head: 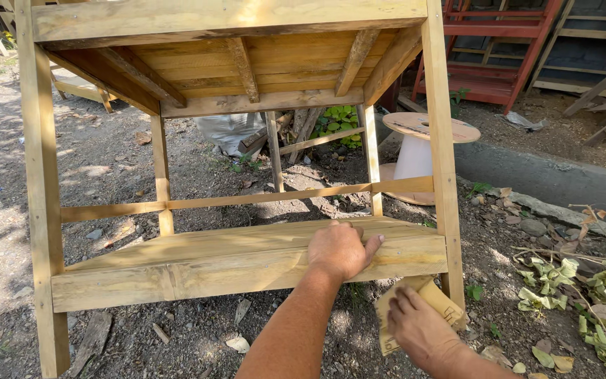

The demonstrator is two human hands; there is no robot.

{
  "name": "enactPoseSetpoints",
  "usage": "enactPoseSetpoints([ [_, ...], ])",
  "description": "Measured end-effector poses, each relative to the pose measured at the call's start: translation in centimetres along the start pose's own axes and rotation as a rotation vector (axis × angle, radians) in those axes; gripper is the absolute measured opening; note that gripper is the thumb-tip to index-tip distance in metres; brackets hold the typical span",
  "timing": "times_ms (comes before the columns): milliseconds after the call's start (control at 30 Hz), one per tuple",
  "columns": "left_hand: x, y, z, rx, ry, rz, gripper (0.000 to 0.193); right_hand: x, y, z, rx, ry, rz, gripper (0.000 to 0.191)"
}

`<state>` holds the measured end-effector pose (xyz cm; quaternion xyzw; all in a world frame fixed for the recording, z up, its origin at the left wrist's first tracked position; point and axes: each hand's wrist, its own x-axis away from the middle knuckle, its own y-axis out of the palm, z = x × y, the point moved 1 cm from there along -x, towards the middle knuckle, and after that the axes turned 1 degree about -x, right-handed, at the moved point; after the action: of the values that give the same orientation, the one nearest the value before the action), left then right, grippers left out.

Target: The person sands a wooden multi-tier furniture frame outdoors, rubbing sandpaper by hand along the lower shelf boards, edges, and side rails, steadying the frame with the other hand and repositioning the sandpaper as they work across different surfaces.

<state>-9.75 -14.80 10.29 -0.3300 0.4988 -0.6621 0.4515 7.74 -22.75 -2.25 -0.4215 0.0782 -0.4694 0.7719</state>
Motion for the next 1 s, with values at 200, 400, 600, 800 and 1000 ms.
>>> enactPoseSetpoints([
  [200, 0.0, -0.1, -0.1, 0.011, 0.013, 0.028, 0.069, 4.2, 2.1, 3.5, -0.015, 0.16, 0.003, 0.06],
  [400, 0.1, 0.1, -0.1, 0.001, 0.063, 0.107, 0.068, 4.8, 2.6, 2.6, -0.102, 0.251, -0.068, 0.045],
  [600, 0.1, -0.1, -0.1, 0.001, 0.025, 0.024, 0.07, 0.0, 1.3, 3.5, -0.162, 0.328, -0.23, 0.024],
  [800, -0.3, 0.4, -0.7, 0.0, 0.065, 0.065, 0.072, 0.6, 2.8, 0.5, -0.399, 0.366, -0.246, 0.017],
  [1000, -0.3, 0.5, -0.5, 0.007, 0.033, 0.064, 0.07, 0.3, 0.6, 1.7, -0.288, 0.153, 0.023, 0.019],
])
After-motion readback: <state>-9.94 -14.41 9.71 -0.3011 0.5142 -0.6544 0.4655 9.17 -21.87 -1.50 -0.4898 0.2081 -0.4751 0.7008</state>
